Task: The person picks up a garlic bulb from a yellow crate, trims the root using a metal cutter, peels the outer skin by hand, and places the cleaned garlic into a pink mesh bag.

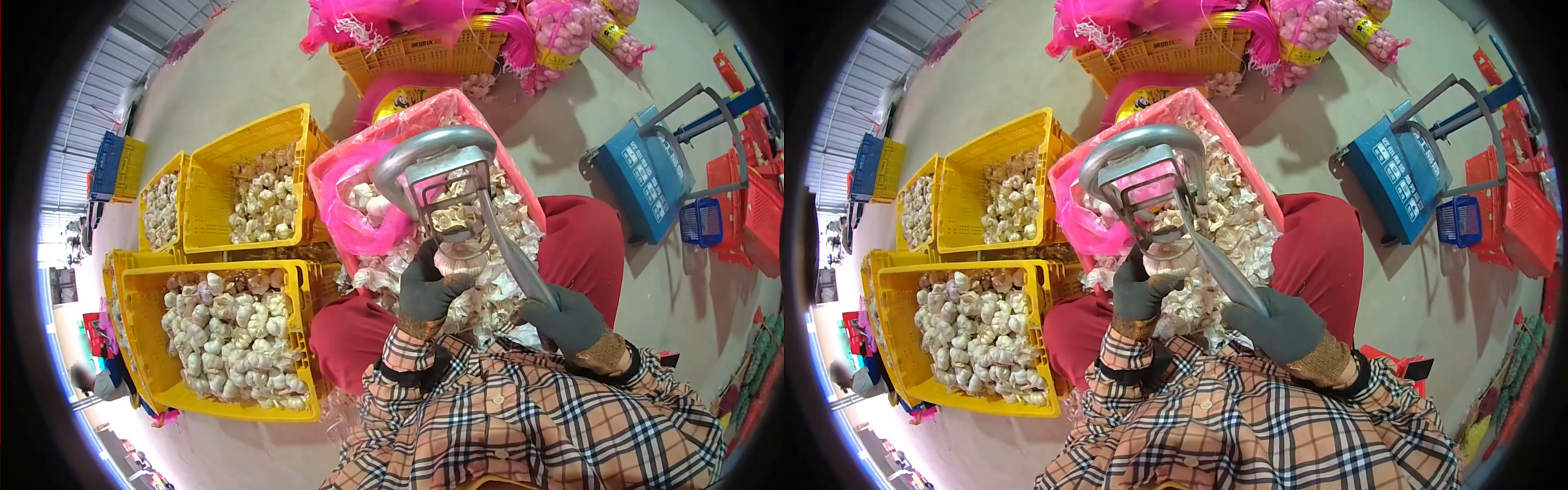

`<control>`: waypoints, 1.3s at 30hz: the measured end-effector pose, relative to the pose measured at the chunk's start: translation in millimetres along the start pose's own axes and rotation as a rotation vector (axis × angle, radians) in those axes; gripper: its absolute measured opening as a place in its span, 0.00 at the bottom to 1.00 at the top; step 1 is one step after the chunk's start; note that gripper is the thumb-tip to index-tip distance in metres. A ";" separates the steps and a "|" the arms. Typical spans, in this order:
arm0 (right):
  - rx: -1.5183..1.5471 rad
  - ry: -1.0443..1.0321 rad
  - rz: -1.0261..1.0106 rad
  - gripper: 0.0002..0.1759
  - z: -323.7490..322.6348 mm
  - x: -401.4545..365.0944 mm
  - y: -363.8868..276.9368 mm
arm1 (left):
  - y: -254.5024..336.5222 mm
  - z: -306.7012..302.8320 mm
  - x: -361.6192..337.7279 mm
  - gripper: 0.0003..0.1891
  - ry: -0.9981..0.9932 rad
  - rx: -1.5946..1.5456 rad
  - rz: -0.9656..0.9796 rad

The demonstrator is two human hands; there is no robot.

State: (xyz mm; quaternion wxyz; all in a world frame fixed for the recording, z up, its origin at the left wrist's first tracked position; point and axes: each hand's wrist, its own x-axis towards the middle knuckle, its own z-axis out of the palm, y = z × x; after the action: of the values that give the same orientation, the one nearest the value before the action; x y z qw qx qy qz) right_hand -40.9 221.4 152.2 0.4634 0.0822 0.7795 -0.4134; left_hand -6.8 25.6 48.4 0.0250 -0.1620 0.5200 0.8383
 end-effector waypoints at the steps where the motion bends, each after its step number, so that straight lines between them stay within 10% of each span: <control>1: 0.001 0.002 0.003 0.25 0.1 0.9 0.1 | 4.8 2.9 -1.0 0.32 -0.004 -0.059 -0.013; 10: 0.073 -0.069 -0.095 0.24 3.8 34.8 34.2 | -2.1 -2.3 6.3 0.29 -0.061 -0.104 0.020; 22: -0.098 0.349 -0.676 0.21 26.5 118.3 60.6 | -29.0 -9.4 18.8 0.25 -0.060 -0.193 0.207; 35: 0.327 -0.236 -0.202 0.30 -3.6 9.1 16.0 | -45.2 -21.3 23.2 0.35 -0.334 -1.111 -0.364; 39: 0.314 -0.228 -0.252 0.30 -0.3 6.8 18.9 | -41.6 9.6 17.2 0.30 -0.192 -1.275 -0.135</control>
State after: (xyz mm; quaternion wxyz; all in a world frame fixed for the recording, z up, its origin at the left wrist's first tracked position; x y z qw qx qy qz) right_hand -35.2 232.1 136.2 0.4748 0.0081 0.6522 -0.5909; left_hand -16.7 50.9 11.2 0.0231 -0.1018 -0.0956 0.9899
